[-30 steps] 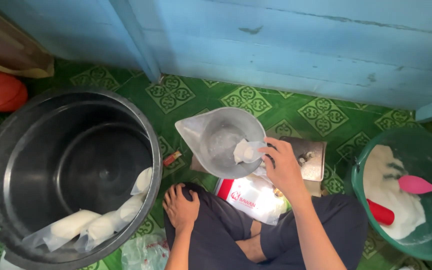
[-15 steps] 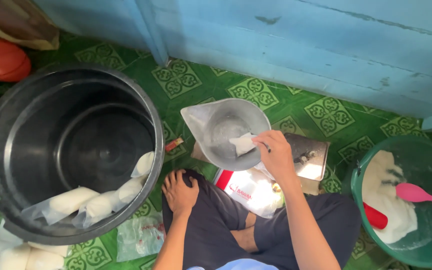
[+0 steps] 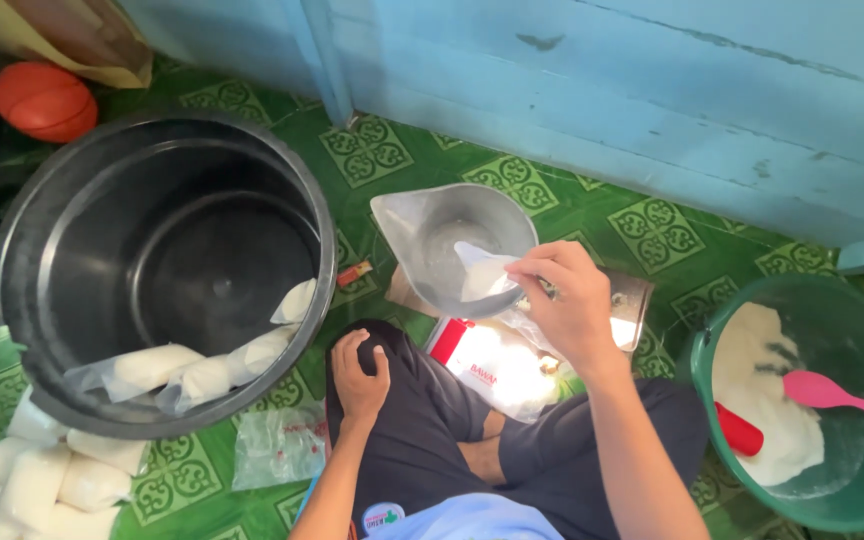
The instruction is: Scooping white powder from a large basin into plastic bags using a funnel and weighing them on a scale.
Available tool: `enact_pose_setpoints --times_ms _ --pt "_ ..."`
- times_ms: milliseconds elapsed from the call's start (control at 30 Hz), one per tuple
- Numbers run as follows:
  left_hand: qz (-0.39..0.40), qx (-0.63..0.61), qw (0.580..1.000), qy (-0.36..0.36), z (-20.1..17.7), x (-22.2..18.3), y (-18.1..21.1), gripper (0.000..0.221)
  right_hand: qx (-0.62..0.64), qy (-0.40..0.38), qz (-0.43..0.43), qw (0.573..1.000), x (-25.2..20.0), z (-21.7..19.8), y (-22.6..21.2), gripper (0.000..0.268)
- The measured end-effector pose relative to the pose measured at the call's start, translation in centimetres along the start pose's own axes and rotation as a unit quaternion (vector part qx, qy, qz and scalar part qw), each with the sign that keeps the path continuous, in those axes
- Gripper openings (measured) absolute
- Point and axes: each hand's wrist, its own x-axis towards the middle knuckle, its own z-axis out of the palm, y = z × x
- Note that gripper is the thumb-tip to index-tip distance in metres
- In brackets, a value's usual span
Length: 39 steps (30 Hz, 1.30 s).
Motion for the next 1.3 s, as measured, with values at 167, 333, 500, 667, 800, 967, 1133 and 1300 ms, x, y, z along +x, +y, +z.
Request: enact_pose_setpoints --times_ms 167,333,500,667,800,967,1133,1300 --pt "0.07 -0.061 0.993 0.068 -3.0 0.5 6.6 0.03 -0.033 -0.001 -0.039 0.999 0.0 -3.7 -3.8 0.014" --pt "-0.019 -0.37 0.926 -0.075 -5.4 2.3 17.1 0.07 -0.078 -0.036 -0.105 0.991 -0.8 -6.7 -6.3 0.016" --pt "-0.054 -0.394 0.888 -0.229 -5.9 2.5 20.1 0.091 -0.082 -0.031 -0.133 0.987 -2.5 -9.0 -7.8 0.018" --pt "-0.12 -0.295 0.871 -0.375 -8.6 4.0 24.4 0.095 -0.088 -0.078 -0.175 0.978 -3.6 -11.2 -9.0 0.019" --pt "-0.124 -0.328 0.854 -0.385 -8.5 3.3 25.1 0.074 -0.098 -0.101 -0.198 0.97 -4.6 -12.0 -9.2 0.012" --pt "-0.083 -0.347 0.861 -0.363 -8.9 3.3 25.0 0.053 -0.072 -0.189 -0.186 0.962 -3.9 -14.1 -9.6 0.011" --pt "-0.035 -0.335 0.855 -0.393 -10.8 4.4 25.1 0.061 -0.03 -0.396 -0.131 0.908 -2.9 -16.6 -9.0 0.066" --pt "0.072 -0.353 0.838 -0.41 -11.5 4.4 24.7 0.055 -0.04 -0.412 -0.199 0.888 -1.6 -17.3 -9.9 0.027"
